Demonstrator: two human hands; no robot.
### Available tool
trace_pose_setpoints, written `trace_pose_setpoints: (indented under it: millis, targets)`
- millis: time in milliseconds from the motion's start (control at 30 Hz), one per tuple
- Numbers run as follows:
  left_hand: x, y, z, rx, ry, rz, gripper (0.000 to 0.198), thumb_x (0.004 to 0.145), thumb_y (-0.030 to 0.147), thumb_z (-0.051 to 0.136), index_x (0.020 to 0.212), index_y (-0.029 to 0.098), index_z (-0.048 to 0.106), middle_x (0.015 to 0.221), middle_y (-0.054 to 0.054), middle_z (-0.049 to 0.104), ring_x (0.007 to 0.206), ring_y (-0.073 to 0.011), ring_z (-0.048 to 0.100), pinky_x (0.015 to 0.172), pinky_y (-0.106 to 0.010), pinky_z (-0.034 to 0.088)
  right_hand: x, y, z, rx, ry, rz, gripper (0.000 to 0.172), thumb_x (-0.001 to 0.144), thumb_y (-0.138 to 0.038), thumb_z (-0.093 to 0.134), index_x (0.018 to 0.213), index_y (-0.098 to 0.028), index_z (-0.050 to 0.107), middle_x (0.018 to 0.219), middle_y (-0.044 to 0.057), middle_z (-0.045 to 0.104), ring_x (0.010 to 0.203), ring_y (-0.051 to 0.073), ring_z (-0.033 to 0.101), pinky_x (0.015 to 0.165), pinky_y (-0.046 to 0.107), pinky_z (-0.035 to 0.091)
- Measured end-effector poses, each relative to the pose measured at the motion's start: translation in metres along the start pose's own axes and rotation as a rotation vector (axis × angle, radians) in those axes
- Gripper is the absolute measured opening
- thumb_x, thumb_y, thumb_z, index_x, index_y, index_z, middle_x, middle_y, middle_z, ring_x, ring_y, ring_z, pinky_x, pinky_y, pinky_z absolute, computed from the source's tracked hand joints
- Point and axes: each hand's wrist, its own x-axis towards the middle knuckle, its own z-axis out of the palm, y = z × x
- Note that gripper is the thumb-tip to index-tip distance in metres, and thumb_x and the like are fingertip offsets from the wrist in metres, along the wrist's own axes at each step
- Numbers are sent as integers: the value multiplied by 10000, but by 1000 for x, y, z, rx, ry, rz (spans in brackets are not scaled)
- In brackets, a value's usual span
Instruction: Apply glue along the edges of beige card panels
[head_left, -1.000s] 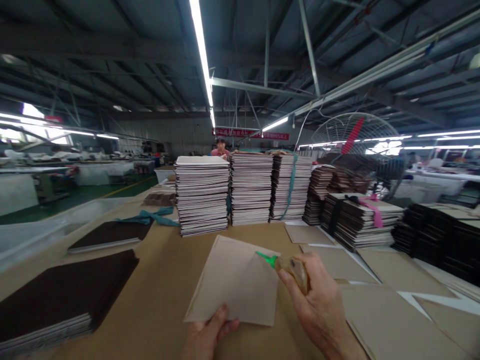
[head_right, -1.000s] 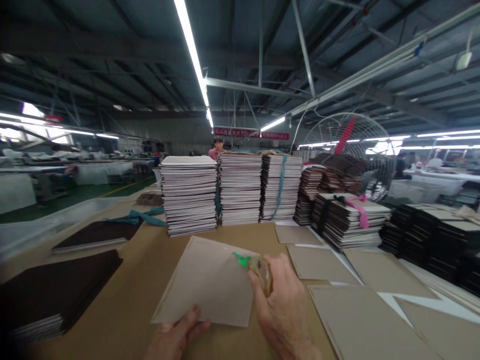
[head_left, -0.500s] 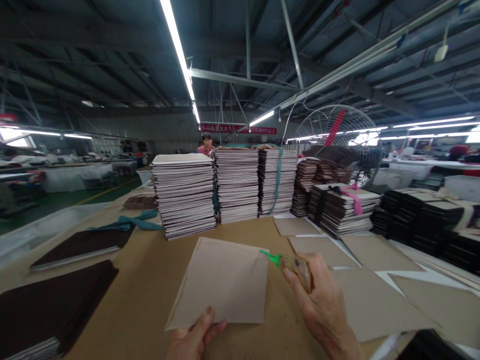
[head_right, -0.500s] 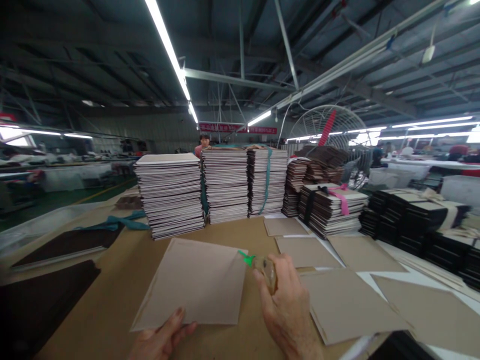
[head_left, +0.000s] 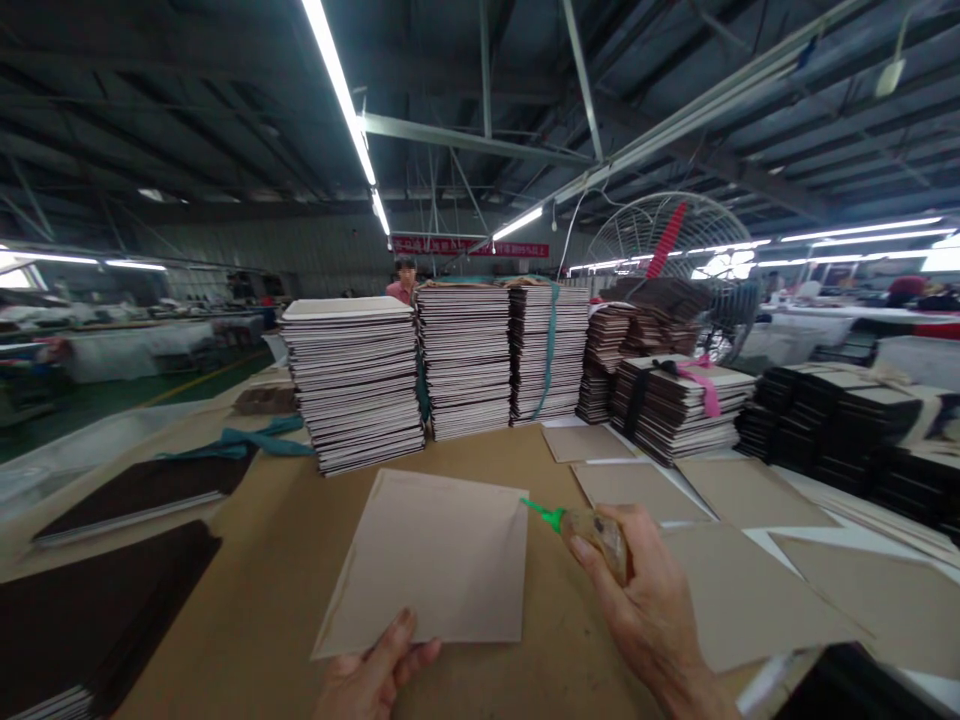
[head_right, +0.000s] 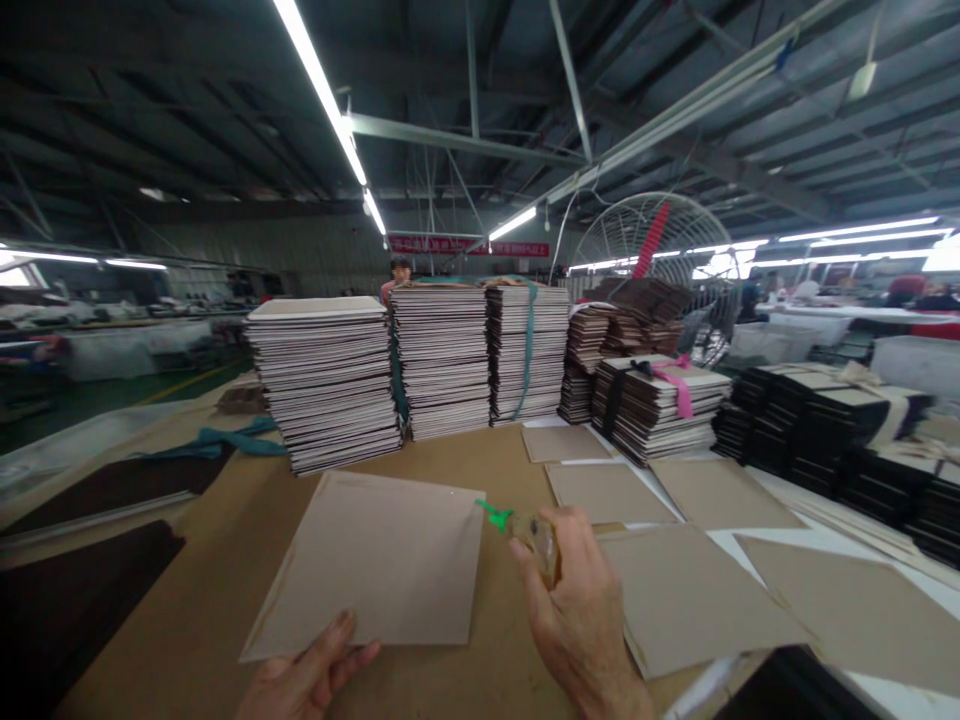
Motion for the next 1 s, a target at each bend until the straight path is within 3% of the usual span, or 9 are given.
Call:
trace_pose_setpoints:
  millis: [100, 400, 500, 667, 833, 1000]
  targets:
    - [2, 2, -2, -27, -33, -25, 374, 568, 368, 893, 836, 165, 727, 912, -39, 692, 852, -235, 627, 739, -379, 631, -2, 1, -1, 10, -2, -1, 250, 925, -424, 537, 1068, -219, 529, 988, 30, 555, 909, 194, 549, 769, 319, 435]
    - [2, 6, -3, -116, 11, -22, 441, 514, 286, 926, 867, 186, 680, 879, -6, 706, 740, -201, 647, 643, -357, 628, -11, 3, -4, 18, -42, 20, 268, 920, -440, 540, 1067, -216, 540, 994, 48, 570, 915, 217, 557, 759, 341, 440]
    - [3, 6, -3, -111, 12, -18, 451, 530, 281, 920, 891, 184, 668, 877, -4, 703, 737, -195, 649, 633, -348, 625, -15, 1, -6, 8, -105, 39, 295, 923, -467, 528, 1074, -214, 543, 1018, 69, 582, 941, 241, 560, 779, 365, 442]
    - [5, 4, -7, -92, -18, -11, 422, 555, 302, 910, 863, 170, 655, 881, -19, 701, 756, -203, 653, 618, -333, 618, -11, -2, -7, 4, -59, 15, 274, 921, -445, 537, 1065, -211, 538, 1015, 68, 574, 938, 236, 557, 780, 356, 447]
    - [8, 1, -12, -64, -33, -22, 380, 632, 307, 871, 912, 173, 653, 905, -22, 699, 799, -210, 654, 651, -337, 616, -12, -2, -7, -8, -146, 1, 267, 929, -464, 524, 1052, -228, 539, 979, 45, 571, 898, 225, 565, 746, 341, 449]
    - [9, 1, -13, -74, -63, -12, 315, 677, 289, 843, 904, 180, 654, 867, -6, 690, 790, -197, 645, 641, -328, 614, -10, -3, -6, -22, -114, -19, 288, 924, -469, 519, 1057, -215, 539, 987, 59, 577, 897, 227, 569, 738, 335, 453]
